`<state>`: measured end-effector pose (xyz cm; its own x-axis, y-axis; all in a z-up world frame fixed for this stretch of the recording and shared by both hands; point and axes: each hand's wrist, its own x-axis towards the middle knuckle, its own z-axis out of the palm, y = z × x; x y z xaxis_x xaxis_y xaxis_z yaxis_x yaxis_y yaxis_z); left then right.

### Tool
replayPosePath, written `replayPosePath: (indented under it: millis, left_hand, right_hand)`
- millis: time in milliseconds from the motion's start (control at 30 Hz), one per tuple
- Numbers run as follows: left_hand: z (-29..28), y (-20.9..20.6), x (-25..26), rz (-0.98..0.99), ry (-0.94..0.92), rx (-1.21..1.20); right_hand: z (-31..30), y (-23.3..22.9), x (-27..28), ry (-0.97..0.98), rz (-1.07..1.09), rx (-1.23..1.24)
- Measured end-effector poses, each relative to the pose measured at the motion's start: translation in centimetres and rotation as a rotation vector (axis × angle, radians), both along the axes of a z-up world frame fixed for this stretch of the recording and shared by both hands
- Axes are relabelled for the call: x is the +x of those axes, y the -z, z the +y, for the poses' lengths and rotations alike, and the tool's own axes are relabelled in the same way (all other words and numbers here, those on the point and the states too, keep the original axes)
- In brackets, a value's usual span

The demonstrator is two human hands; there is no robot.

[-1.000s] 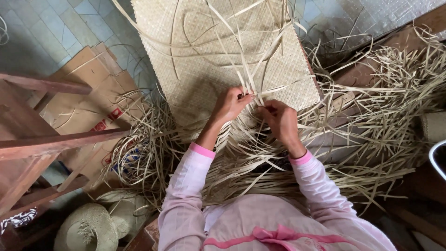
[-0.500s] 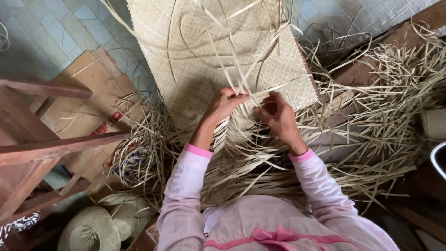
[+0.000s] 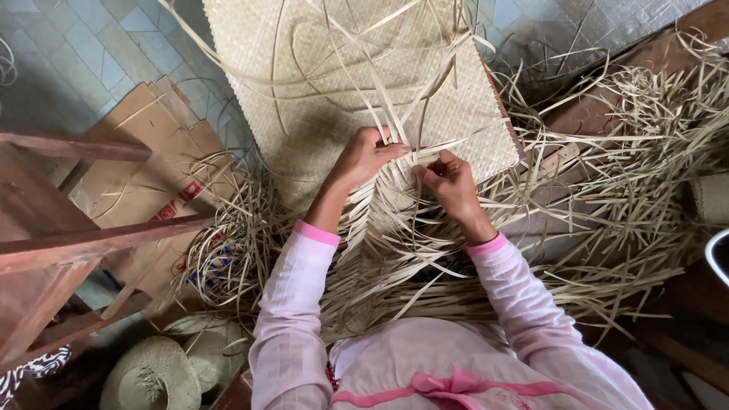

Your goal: Weaving long strips of dried plant material into a mat or similar structure.

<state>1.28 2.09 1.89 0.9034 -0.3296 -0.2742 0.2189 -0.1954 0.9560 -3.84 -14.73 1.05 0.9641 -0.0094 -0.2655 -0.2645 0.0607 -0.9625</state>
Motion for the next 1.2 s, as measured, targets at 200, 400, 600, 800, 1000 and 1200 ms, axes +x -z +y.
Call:
replayPosePath:
  millis: [200,400,600,800,1000,1200]
  left_hand:
    - [-1.0,1.4,-0.1,-0.044,-0.061,0.078]
    - [-1.5,1.7,0.0,-0.033,-0.097,0.048]
    - [-0.9,0.4,-0.2,-0.017,-0.04,0.057]
    - [-0.7,1.5,-0.1,-0.002,-0.032,0.074]
    - [-0.7,1.1,0.1,0.069,0.011,-0.188]
    - [-1.4,2.9,1.1,0.053,-0.023,-0.064]
  right_hand:
    - [-0.8,3.2,0.5,-0.029,-0.035,0.008]
    - [-0.7,1.5,0.6,-0.039,-0.022,-0.062]
    - [-0.9,2.0,0.7,-0.083,-0.042,-0.029]
    - [-0.5,1.5,0.8,-0.1,-0.014,0.026]
    - [-0.7,1.3,1.1,-0.065,-0.004,0.047]
    - [-1.2,4.1,1.1,-0.02,0.006,0.061]
